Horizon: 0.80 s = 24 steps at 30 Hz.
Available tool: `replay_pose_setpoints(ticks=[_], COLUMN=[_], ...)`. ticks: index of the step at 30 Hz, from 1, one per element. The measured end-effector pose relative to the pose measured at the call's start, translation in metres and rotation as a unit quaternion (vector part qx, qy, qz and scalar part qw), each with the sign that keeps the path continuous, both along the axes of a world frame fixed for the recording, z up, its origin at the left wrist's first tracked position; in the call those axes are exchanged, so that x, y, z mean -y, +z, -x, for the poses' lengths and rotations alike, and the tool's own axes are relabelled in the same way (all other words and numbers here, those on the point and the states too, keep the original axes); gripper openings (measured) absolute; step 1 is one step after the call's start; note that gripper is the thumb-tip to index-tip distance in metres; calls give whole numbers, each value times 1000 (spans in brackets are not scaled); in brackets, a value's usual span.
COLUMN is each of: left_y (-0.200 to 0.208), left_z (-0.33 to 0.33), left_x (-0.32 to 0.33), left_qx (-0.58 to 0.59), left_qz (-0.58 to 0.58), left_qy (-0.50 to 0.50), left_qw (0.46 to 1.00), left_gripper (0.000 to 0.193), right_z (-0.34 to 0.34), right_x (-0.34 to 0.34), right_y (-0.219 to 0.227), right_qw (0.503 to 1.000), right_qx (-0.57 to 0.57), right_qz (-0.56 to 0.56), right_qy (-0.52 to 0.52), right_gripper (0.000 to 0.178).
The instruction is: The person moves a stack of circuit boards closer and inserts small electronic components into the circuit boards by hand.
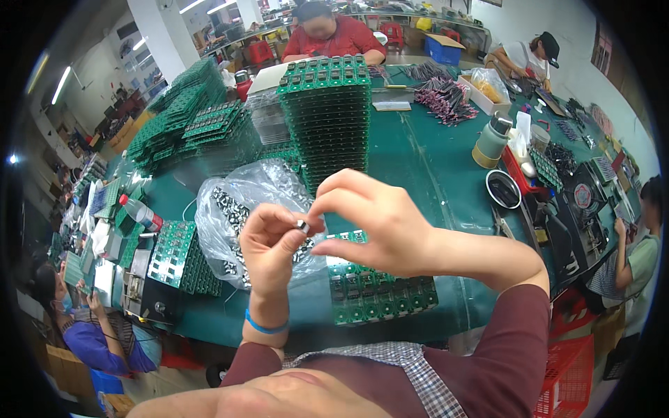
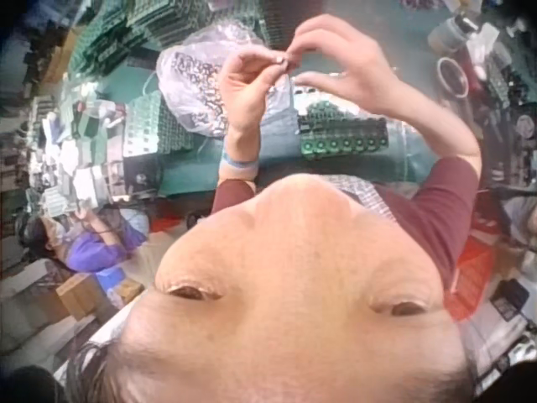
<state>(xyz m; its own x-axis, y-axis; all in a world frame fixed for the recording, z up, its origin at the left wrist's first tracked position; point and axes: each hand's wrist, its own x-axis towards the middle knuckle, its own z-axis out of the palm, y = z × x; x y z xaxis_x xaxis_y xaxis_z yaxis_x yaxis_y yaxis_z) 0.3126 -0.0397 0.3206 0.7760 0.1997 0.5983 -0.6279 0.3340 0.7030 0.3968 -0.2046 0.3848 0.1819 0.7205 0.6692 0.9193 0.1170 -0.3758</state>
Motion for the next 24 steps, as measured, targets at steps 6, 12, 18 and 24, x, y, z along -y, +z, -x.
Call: replay_pose_setpoints(ticks=[6,12,18,24], left_y=[-12,-13,-15,-15], left_z=[-5,-9,-5,-7], left_x=[-3,-6,0,5], left_qx=[-49,-33,-5,68], left_qz=[54,53,-16,-171], left_qy=[-70,-42,61,268], left_qw=[995,997,998,946], left_gripper=[10,8,9,10], right_z=[-8,-13,-13,-10], right_x=[-19,-25,-21,-18], right_y=[-8,-11,-10,-11], right_qw=[998,999,998,995], right_qx=[58,26,-31,-92], right_qz=[-35,-35,-36,-13], right_qy=[3,2,41,43], right_gripper=[30,26,22,22])
